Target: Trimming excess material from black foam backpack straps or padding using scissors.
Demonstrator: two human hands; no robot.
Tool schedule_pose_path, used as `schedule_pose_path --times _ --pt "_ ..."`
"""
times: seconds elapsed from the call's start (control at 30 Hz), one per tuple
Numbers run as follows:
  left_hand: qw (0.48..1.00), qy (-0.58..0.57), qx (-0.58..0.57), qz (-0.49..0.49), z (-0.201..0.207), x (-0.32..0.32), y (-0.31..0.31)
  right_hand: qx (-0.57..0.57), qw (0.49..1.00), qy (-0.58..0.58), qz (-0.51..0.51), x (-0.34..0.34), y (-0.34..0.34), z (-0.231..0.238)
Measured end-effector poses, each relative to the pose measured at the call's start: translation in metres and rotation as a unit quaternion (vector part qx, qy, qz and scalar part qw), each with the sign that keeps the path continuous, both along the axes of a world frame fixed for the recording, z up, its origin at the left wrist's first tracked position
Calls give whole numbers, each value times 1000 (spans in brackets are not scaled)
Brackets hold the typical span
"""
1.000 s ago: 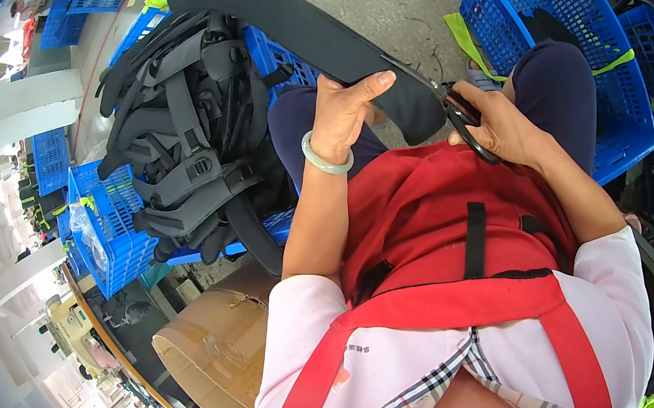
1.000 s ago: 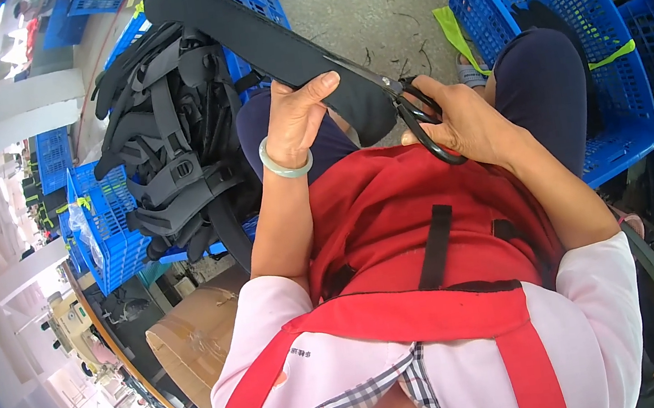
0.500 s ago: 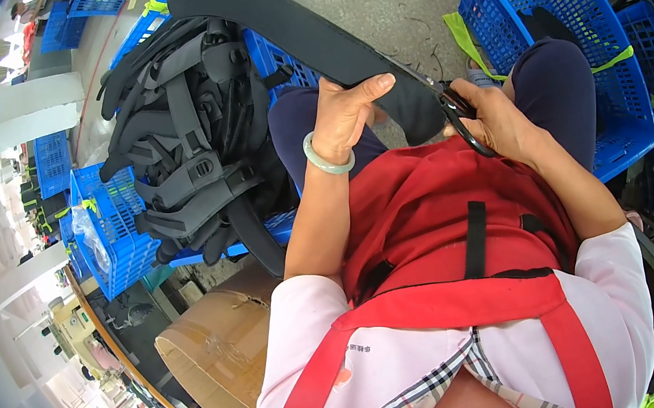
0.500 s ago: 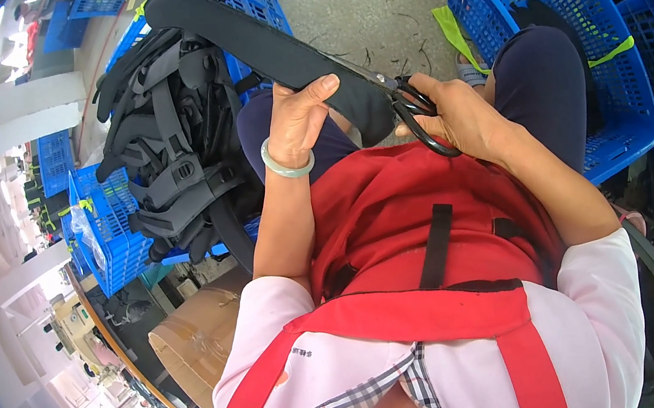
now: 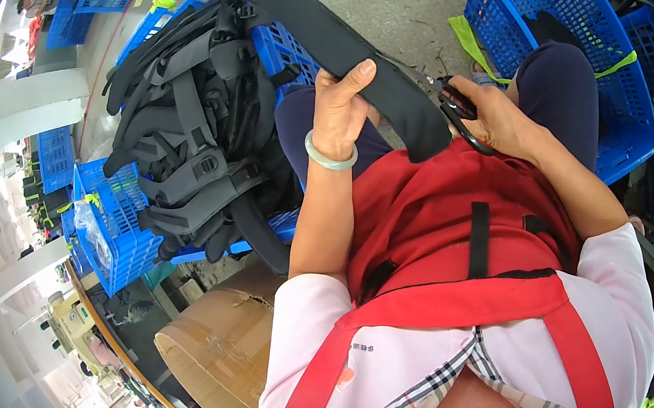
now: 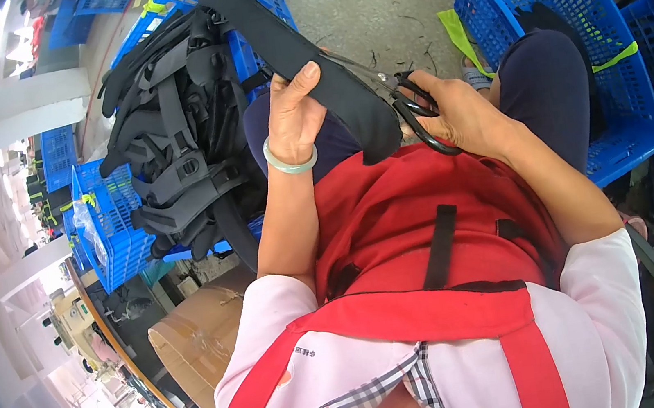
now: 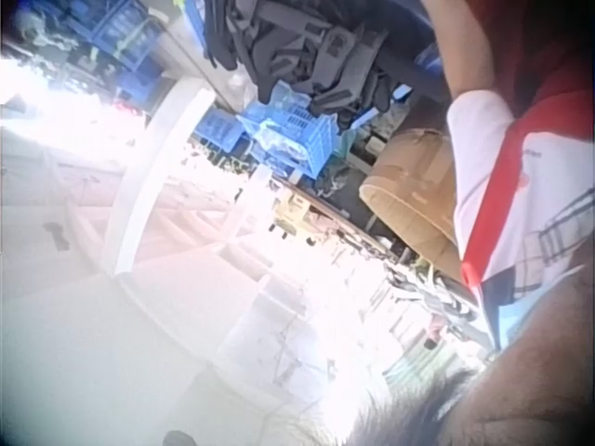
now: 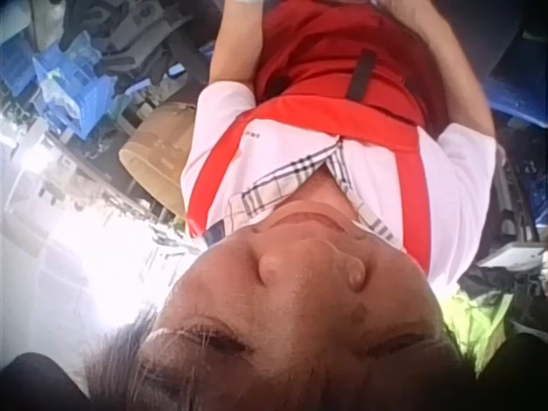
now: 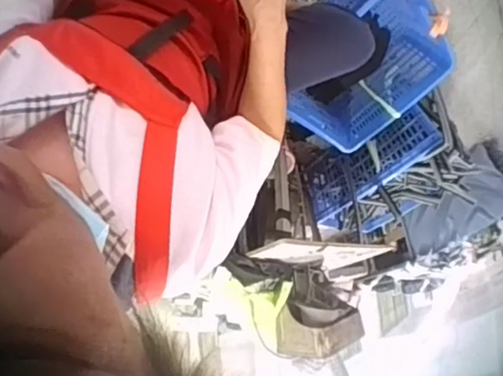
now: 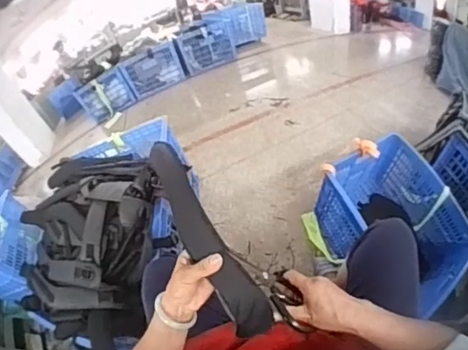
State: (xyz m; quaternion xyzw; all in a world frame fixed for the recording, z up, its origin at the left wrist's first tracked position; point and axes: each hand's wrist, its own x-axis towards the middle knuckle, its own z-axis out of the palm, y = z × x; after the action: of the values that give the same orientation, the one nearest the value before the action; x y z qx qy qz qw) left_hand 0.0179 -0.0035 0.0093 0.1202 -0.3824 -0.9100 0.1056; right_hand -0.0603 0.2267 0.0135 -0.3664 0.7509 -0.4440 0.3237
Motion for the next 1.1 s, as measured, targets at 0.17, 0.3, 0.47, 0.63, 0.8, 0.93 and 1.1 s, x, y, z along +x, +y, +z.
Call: schedule_pose_path --times 0.17,0.3,0.47,0.63,0.8,0.93,1.1 --pt "999 14 -25 -16 -4 -2 5 -3 999 36 -9 2 -5 5" --pt "999 20 -23 -17 -5 -1 10 8 1000 20 -15 2 -6 0" --pt "999 18 -15 -35 -4 -1 14 6 999 33 -22 4 -9 9" --pt "999 24 -20 -34 -10 -1 14 6 999 29 -27 4 -7 6" --pt "998 37 -9 -47 -3 1 11 60 997 41 -24 -2 -7 18" --pt "999 28 -9 -22 1 -1 -11 49 996 79 -13 -8 -3 14" --pt "999 33 11 -18 -3 0 2 29 995 92 -22 -5 -11 7"
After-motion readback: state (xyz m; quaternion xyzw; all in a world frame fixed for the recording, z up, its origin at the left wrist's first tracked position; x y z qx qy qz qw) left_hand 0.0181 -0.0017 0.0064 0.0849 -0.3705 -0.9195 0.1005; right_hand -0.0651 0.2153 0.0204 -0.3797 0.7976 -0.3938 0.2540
